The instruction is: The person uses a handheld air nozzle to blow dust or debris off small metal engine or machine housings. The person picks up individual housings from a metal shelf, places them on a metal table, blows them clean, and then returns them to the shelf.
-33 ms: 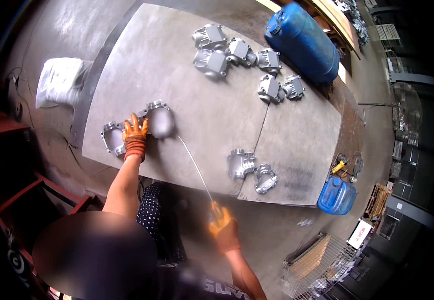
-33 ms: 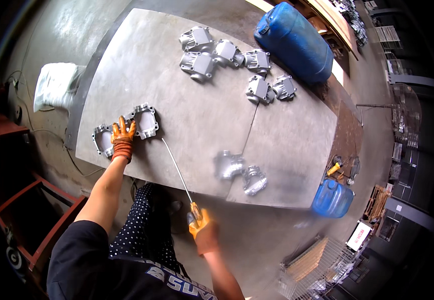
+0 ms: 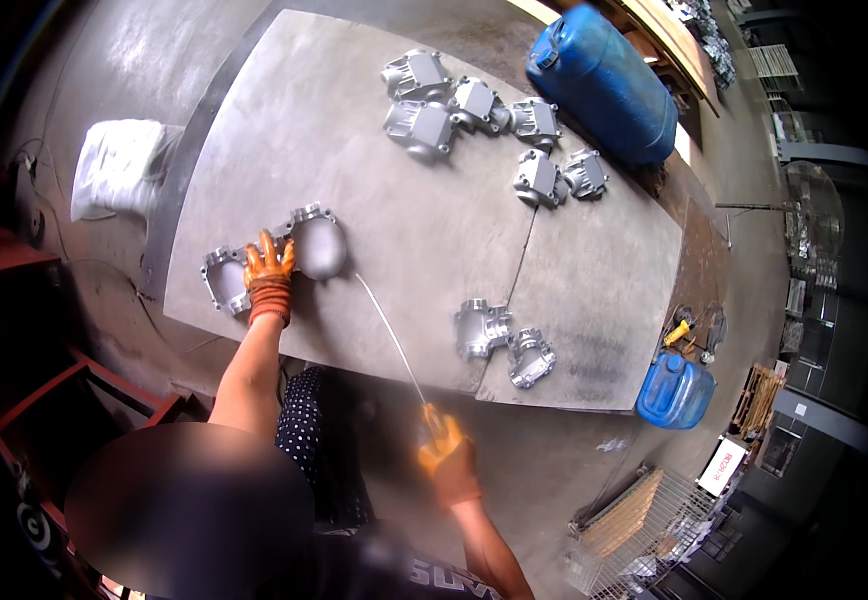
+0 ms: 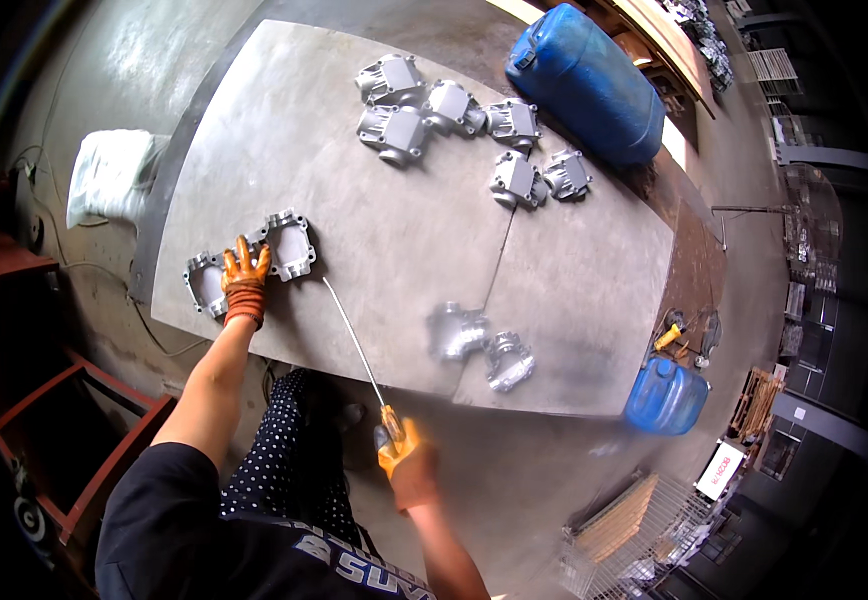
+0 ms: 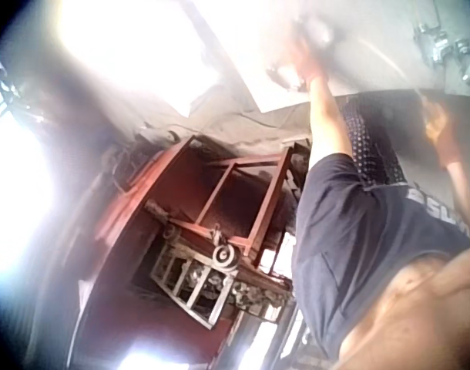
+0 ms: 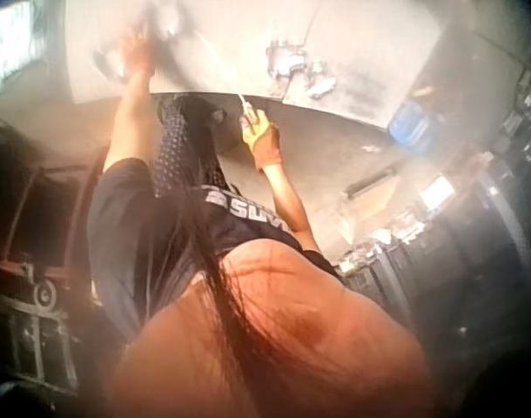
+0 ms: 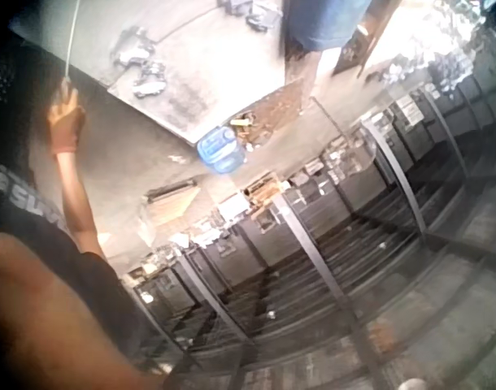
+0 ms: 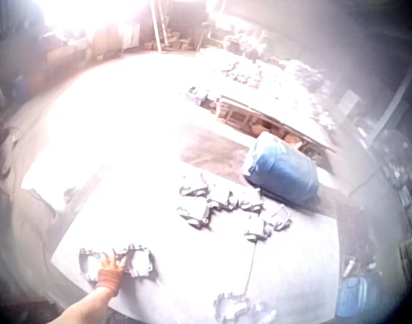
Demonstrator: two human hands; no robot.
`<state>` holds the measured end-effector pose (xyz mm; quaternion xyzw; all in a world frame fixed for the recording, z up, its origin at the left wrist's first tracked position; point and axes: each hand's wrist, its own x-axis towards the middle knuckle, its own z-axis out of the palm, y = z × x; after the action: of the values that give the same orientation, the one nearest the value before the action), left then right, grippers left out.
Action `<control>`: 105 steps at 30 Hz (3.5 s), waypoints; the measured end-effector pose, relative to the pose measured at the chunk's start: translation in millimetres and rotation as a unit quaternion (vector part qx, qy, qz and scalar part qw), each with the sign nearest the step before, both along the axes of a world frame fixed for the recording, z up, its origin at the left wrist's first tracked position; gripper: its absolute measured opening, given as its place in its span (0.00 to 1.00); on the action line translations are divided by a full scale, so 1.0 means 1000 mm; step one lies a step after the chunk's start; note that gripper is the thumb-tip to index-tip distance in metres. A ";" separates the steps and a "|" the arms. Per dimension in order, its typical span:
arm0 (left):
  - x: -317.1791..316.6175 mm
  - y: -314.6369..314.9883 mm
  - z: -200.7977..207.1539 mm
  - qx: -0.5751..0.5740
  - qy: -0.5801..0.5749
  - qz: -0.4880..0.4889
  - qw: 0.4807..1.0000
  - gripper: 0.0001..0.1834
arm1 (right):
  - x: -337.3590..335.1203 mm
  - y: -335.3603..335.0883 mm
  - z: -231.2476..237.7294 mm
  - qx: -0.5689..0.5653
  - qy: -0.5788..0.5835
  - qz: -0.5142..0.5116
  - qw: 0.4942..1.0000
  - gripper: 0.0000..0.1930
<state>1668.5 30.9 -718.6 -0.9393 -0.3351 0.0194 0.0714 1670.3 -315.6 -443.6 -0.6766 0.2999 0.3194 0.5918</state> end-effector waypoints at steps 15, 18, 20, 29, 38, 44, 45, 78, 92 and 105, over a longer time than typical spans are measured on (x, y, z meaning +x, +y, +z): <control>0.057 0.043 0.038 -0.357 0.090 0.368 0.854 0.24 | 0.015 -0.019 -0.026 -0.052 -0.096 0.192 0.975 0.20; 0.062 0.041 0.093 -0.315 0.144 0.071 0.935 0.16 | 0.026 -0.018 0.014 -0.051 -0.104 0.286 0.951 0.21; 0.079 0.059 0.086 -0.417 0.184 0.089 0.886 0.12 | 0.022 -0.020 0.017 -0.030 -0.081 0.211 0.974 0.22; 0.049 0.045 0.044 -0.778 -0.277 0.254 0.504 0.20 | 0.018 -0.037 0.022 -0.054 -0.113 0.210 0.970 0.19; 0.008 0.057 0.018 -0.732 -0.343 0.224 0.544 0.40 | 0.016 -0.028 0.010 -0.038 -0.085 0.149 0.985 0.16; 0.013 0.055 -0.002 -0.415 -0.214 0.239 0.851 0.33 | 0.025 -0.014 0.013 -0.068 -0.110 0.218 0.967 0.17; 0.021 0.048 -0.003 -0.274 -0.172 0.223 0.920 0.30 | 0.027 -0.011 0.019 -0.070 -0.128 0.234 0.961 0.17; -0.054 0.023 0.029 -0.362 -0.268 0.298 0.842 0.43 | 0.054 0.115 0.021 -0.361 -0.254 0.673 0.594 0.15; -0.003 0.060 0.033 -0.251 0.043 0.140 0.957 0.69 | 0.008 0.035 0.064 -0.234 -0.058 0.513 0.823 0.17; 0.205 -0.039 0.070 -0.177 -0.183 -0.114 0.960 0.44 | -0.016 -0.127 0.079 -0.238 -0.008 -0.104 0.966 0.17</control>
<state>1873.2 -8.5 -648.7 -0.9563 -0.2242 -0.1025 -0.1570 1654.0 -442.1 -364.8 -0.7656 0.4317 0.1700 0.4457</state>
